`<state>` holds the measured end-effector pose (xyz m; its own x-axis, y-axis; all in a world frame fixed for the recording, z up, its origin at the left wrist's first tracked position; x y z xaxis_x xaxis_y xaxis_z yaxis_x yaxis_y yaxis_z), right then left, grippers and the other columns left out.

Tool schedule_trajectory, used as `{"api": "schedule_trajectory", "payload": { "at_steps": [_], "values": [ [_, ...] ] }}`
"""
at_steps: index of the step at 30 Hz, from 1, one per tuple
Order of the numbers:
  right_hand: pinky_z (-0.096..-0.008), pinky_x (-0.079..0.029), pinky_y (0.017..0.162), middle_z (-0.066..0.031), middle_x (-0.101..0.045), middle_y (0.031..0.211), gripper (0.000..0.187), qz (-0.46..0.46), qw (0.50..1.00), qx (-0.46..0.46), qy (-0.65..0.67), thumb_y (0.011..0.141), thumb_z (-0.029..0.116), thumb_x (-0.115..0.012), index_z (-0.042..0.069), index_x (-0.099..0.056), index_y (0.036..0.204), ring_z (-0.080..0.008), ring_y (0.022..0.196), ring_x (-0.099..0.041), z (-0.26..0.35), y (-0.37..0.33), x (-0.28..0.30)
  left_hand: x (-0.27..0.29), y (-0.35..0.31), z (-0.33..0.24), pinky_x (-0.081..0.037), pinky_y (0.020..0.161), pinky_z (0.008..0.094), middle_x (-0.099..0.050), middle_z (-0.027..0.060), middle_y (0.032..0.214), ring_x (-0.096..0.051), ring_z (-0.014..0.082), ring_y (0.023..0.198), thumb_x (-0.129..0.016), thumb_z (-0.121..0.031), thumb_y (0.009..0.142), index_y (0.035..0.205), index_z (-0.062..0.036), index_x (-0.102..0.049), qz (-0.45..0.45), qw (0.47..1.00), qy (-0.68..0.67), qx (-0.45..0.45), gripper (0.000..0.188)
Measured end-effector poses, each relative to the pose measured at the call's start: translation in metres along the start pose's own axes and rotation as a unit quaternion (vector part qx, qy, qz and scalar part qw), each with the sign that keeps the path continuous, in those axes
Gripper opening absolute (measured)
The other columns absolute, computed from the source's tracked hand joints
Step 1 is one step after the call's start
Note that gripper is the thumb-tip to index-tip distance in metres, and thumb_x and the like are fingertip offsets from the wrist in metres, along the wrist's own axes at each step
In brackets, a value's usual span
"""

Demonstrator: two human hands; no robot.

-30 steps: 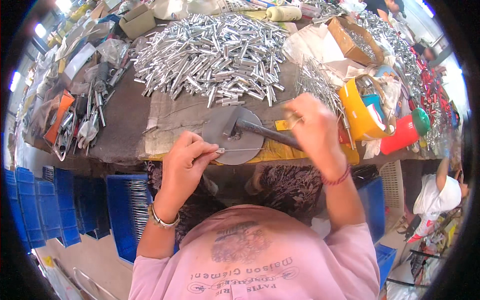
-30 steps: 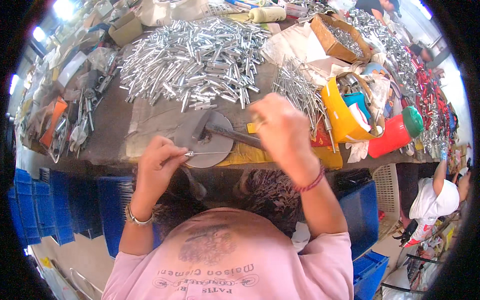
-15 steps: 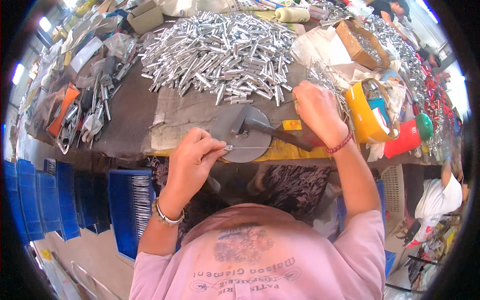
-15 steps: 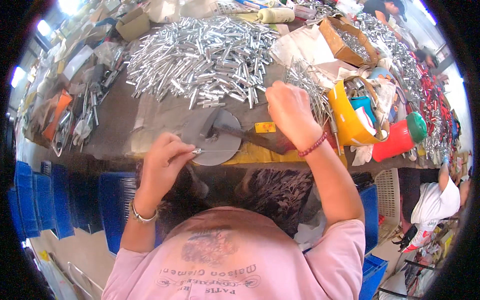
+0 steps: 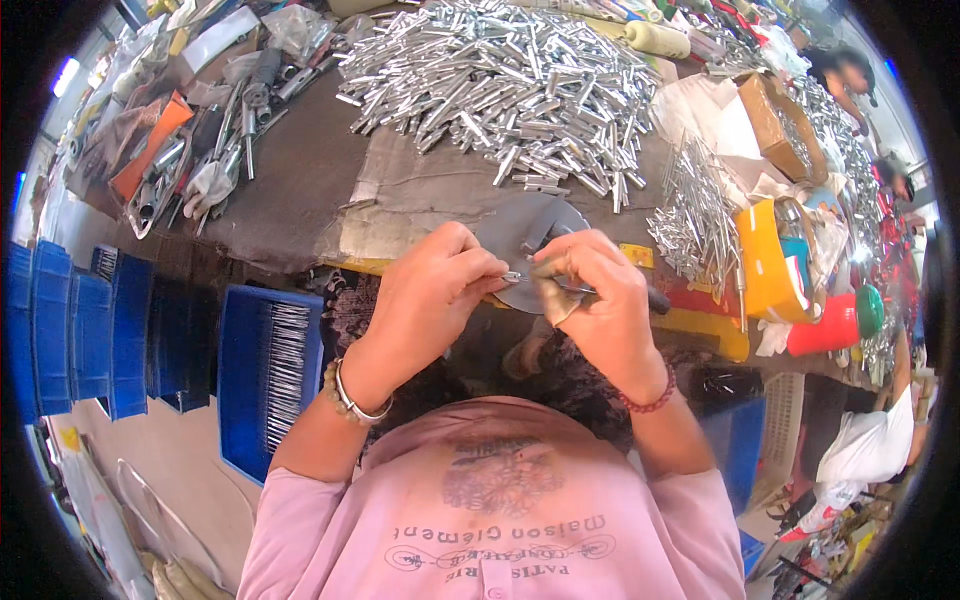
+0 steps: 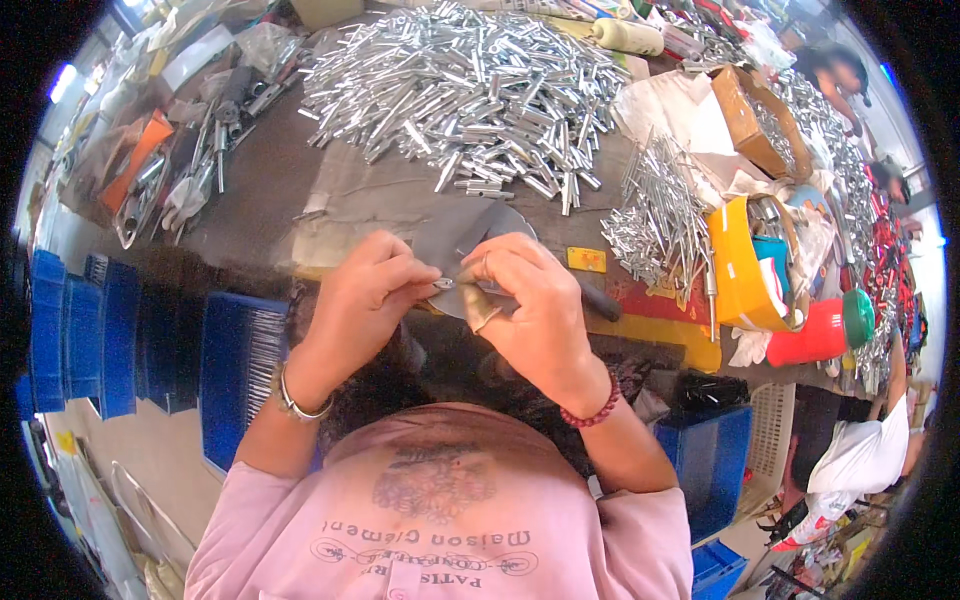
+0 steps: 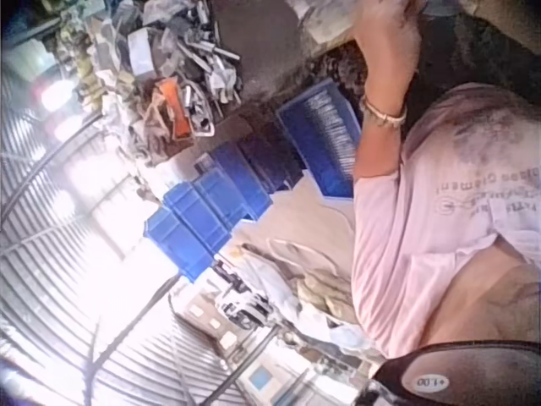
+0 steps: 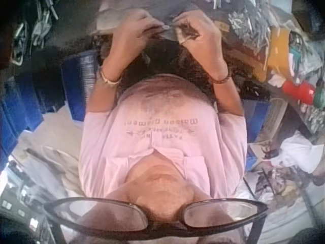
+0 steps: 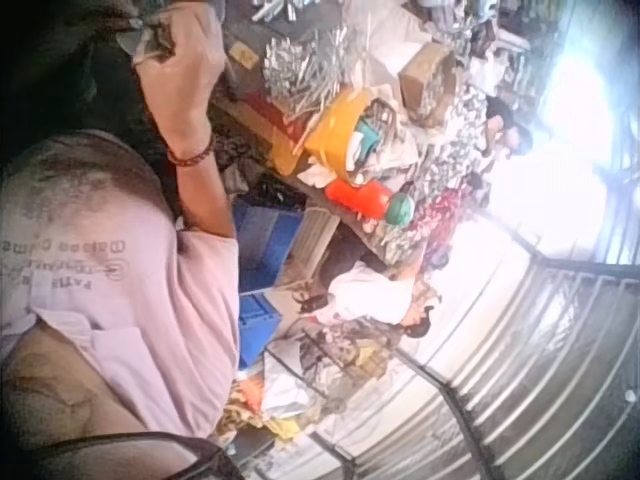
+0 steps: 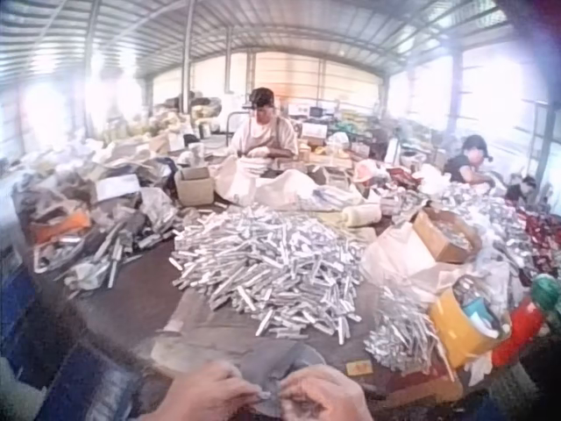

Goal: The person assembles metal components by inserting metal pins into metal pieces and hammering them on a base by hand, placing the assembled parts into a blue container.

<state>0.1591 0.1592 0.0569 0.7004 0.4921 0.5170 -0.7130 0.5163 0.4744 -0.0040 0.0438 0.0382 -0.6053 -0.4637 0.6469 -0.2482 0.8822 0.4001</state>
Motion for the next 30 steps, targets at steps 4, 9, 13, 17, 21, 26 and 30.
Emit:
{"api": "schedule_trajectory", "payload": {
  "at_steps": [4,9,13,17,21,26,30],
  "values": [
    [-0.041,-0.054,0.086,-0.0088,-0.071,0.1,0.021,-0.025,0.999,0.026,-0.039,0.072,-0.004,-0.083,0.004,-0.076,0.09,-0.0306,0.096,-0.069,-0.001,0.001,-0.01,-0.001,-0.001,0.0,-0.053,0.075,0.0396,-0.066,0.0099,0.095,-0.068,0.0308,0.088,-0.085,-0.005,0.087,0.104,-0.0081,-0.079,0.002,1.0,0.002,-0.005,0.018],
    [-0.0413,-0.051,0.084,-0.0078,-0.07,0.101,0.019,-0.019,0.997,0.029,-0.068,0.071,-0.001,-0.085,0.004,-0.075,0.087,-0.0294,0.095,-0.068,-0.009,-0.002,-0.014,0.0,-0.002,0.001,-0.054,0.075,0.0398,-0.065,0.0098,0.096,-0.068,0.031,0.088,-0.084,-0.004,0.086,0.104,-0.0085,-0.079,0.0,1.0,0.0,0.001,0.019],
    [-0.0417,-0.051,0.084,-0.0075,-0.07,0.102,0.019,-0.015,0.996,0.032,-0.085,0.071,0.0,-0.085,0.005,-0.075,0.087,-0.0297,0.095,-0.068,-0.008,-0.001,-0.013,-0.001,-0.003,0.001,-0.054,0.074,0.0392,-0.066,0.0092,0.096,-0.069,0.0307,0.088,-0.085,-0.005,0.086,0.104,-0.0088,-0.079,-0.004,1.0,0.007,-0.002,0.019],
    [-0.0423,-0.052,0.086,-0.0071,-0.071,0.105,0.018,0.031,0.981,0.073,-0.178,0.076,0.004,-0.082,0.006,-0.076,0.093,-0.0298,0.098,-0.068,0.007,0.0,-0.013,0.0,-0.002,-0.001,-0.055,0.073,0.0387,-0.066,0.0088,0.096,-0.07,0.0303,0.086,-0.085,-0.005,0.087,0.103,-0.0088,-0.079,-0.005,1.0,0.022,-0.01,0.018],
    [-0.0436,-0.053,0.091,-0.0081,-0.071,0.11,0.021,0.057,0.965,0.098,-0.235,0.08,0.006,-0.08,0.006,-0.077,0.1,-0.0299,0.102,-0.069,0.024,-0.003,-0.002,0.0,-0.002,0.0,-0.055,0.073,0.0387,-0.067,0.0092,0.096,-0.07,0.0306,0.085,-0.085,-0.007,0.088,0.103,-0.0086,-0.079,-0.005,1.0,0.016,-0.003,0.016],
    [-0.0464,-0.055,0.095,-0.011,-0.072,0.111,0.03,0.006,0.942,0.028,-0.334,0.082,0.005,-0.079,0.005,-0.077,0.112,-0.0316,0.103,-0.069,0.001,-0.004,0.038,-0.001,-0.002,-0.001,-0.055,0.073,0.0382,-0.067,0.0097,0.096,-0.07,0.0303,0.085,-0.085,-0.007,0.089,0.104,-0.0079,-0.08,-0.004,1.0,0.004,-0.001,0.016],
    [-0.0417,-0.058,0.084,-0.0125,-0.067,0.103,0.037,0.03,0.947,-0.014,-0.321,0.082,0.001,-0.079,0.006,-0.077,0.119,-0.0326,0.099,-0.071,0.0,-0.013,0.045,-0.004,-0.002,0.006,-0.055,0.072,0.0389,-0.067,0.0092,0.095,-0.07,0.0298,0.084,-0.085,-0.008,0.089,0.104,-0.0075,-0.081,-0.01,1.0,-0.017,-0.015,0.016]
  ]
}}
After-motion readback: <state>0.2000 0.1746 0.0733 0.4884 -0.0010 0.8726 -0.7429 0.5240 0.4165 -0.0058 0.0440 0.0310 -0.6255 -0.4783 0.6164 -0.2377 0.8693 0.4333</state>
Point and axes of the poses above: each hand's wrist, its own y-axis towards the middle knuckle, its own x-axis out of the back of the hand, z = x × y, the point moved 5 cm from there along y, towards the middle knuckle
